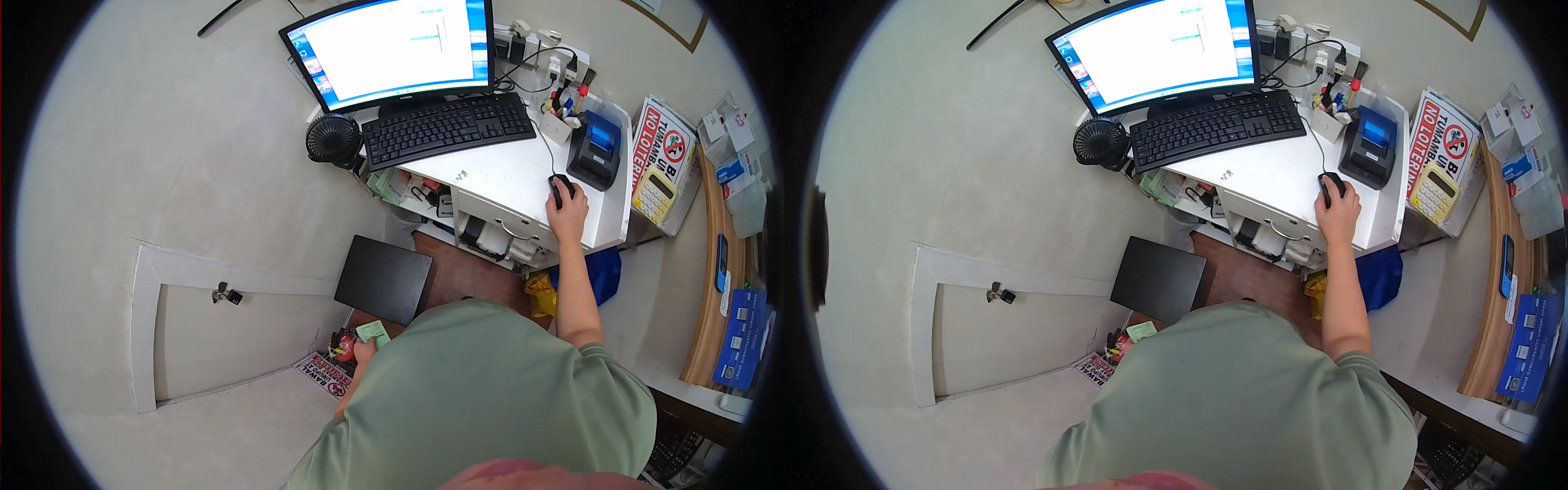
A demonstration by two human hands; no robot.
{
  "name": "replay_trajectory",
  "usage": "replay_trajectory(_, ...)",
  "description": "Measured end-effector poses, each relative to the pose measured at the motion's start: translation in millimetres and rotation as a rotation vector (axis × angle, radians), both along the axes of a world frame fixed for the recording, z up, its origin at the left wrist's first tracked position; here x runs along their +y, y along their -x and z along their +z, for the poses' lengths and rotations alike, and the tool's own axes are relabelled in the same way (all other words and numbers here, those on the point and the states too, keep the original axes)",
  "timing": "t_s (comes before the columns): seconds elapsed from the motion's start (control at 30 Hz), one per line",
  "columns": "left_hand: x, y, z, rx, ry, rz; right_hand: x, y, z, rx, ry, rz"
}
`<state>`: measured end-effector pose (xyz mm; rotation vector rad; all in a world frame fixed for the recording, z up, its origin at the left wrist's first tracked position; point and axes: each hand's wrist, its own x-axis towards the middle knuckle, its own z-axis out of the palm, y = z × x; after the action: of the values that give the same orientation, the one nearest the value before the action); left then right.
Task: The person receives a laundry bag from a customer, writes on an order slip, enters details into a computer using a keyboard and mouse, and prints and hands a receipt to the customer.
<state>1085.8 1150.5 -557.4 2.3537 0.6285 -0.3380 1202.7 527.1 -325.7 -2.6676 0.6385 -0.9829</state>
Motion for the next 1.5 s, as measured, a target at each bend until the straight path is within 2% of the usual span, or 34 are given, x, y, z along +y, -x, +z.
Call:
replay_trajectory(0.3, -1, -1, -4, 0.003, -0.084, -0.043, 0, 0, 0, 0.012, -0.009, -0.004)
replay_trajectory(0.5, -5, -2, 2, -0.093, 0.13, -0.006, 0, 0, 0, 0.002, -0.021, -0.008)
replay_trajectory(0.6, -6, -8, -1, -0.004, 0.005, -0.001, 0, -1, 0, 0.007, -0.041, -0.015)
replay_trajectory(0.8, -10, -6, 6, -0.056, 0.11, 0.007, -1, -2, -1, 0.011, -0.046, -0.013)
replay_trajectory(1.0, -10, -8, 7, -0.028, 0.079, 0.014, 0, -2, -1, 0.031, -0.042, -0.028)
replay_trajectory(1.1, -9, -10, 6, 0.028, -0.056, 0.0, 0, -2, -1, 0.03, -0.044, -0.024)
replay_trajectory(1.3, -6, -7, -1, -0.006, 0.079, 0.013, 1, -1, 2, 0.026, -0.024, -0.017)
replay_trajectory(1.5, -8, -4, 6, -0.041, 0.057, 0.005, 3, -1, 4, 0.024, -0.016, -0.019)
